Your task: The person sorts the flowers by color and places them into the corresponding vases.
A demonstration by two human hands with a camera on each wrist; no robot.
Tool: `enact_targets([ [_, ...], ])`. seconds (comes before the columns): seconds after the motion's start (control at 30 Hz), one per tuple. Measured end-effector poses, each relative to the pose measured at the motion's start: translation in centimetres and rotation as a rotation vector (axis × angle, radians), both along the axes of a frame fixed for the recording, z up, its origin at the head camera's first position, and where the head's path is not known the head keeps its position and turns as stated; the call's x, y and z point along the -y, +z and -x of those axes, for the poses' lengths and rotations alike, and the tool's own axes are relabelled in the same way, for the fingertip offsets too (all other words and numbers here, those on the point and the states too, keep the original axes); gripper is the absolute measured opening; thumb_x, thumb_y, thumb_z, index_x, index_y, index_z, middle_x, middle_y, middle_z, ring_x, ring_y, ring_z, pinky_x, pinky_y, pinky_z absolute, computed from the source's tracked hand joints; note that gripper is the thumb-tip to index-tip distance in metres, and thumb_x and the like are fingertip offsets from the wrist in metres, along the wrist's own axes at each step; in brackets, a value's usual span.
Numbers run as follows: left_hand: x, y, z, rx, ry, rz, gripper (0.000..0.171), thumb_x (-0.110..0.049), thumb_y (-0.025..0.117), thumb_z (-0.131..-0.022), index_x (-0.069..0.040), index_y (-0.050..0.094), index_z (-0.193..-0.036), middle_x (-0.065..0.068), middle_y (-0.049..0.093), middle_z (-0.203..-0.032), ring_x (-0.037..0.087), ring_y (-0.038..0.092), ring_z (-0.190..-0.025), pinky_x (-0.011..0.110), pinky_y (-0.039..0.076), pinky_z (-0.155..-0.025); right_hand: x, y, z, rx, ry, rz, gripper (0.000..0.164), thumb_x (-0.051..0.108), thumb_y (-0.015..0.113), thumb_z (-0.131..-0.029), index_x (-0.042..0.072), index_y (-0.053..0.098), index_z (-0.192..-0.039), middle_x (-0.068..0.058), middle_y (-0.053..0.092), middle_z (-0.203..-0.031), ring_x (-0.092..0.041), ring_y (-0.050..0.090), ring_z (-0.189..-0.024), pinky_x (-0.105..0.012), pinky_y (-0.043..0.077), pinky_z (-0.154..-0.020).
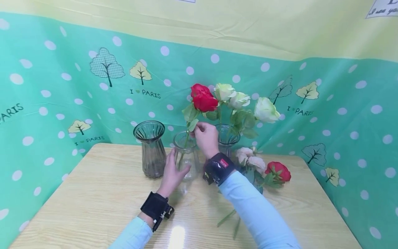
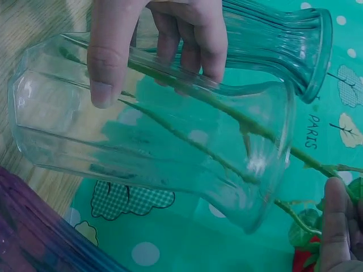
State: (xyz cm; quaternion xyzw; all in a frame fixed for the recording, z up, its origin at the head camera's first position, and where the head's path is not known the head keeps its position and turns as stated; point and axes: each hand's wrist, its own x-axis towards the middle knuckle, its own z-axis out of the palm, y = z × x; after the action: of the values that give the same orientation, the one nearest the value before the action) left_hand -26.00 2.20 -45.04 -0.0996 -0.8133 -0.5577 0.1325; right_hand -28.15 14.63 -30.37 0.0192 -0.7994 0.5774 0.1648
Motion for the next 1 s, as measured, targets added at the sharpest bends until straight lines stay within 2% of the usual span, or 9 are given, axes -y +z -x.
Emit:
enact_targets([
  [0.2,-0.2,0.0,0.0,-0.025,0.014,0.006,0.087,-0.018,0.073,-0.079,-0.001,0.020,-0.146,0.022,0.030,-0.147,0.038,0.036,-0.133,0.053,0.033,-0.110,0.4,-0.2,0.3,0.046,-0.005,-0.063,0.023,0.013,0.055,-0.093,-0.002,0.069,-0.103,-0.020,0.071,-0.086,-0.018,0.070,-0.070,-0.028,0.060,-0.070],
  [0.47,-0.1,0.0,0.0,-0.025,0.021,0.011,0.087,-0.017,0.074,-0.078,-0.002,0.021,-0.146,0.021,0.030,-0.147,0.037,0.036,-0.133,0.052,0.033,-0.110,1.1,-0.2,1.0,0.050,-0.063,-0.067,0.024,0.014,0.056,-0.092,-0.002,0.068,-0.105,-0.019,0.071,-0.088,-0.025,0.071,-0.076,-0.028,0.060,-0.069],
  [0.8,-0.2,0.1,-0.1,-0.026,0.018,0.021,0.087,-0.017,0.074,-0.078,-0.003,0.021,-0.146,0.020,0.031,-0.147,0.036,0.036,-0.133,0.051,0.033,-0.111,1.4,-0.8,0.8,0.060,-0.090,-0.061,0.024,0.010,0.055,-0.091,-0.003,0.067,-0.107,-0.019,0.071,-0.089,-0.024,0.071,-0.076,-0.025,0.059,-0.067],
  [1.0,-0.2,0.2,0.0,-0.037,0.024,0.023,0.086,-0.015,0.074,-0.077,0.000,0.023,-0.145,0.022,0.032,-0.145,0.037,0.037,-0.132,0.051,0.034,-0.110,1.3,-1.0,0.2,0.082,-0.080,-0.068,0.023,0.012,0.057,-0.090,-0.003,0.068,-0.104,-0.018,0.072,-0.088,-0.022,0.071,-0.075,-0.024,0.059,-0.068],
])
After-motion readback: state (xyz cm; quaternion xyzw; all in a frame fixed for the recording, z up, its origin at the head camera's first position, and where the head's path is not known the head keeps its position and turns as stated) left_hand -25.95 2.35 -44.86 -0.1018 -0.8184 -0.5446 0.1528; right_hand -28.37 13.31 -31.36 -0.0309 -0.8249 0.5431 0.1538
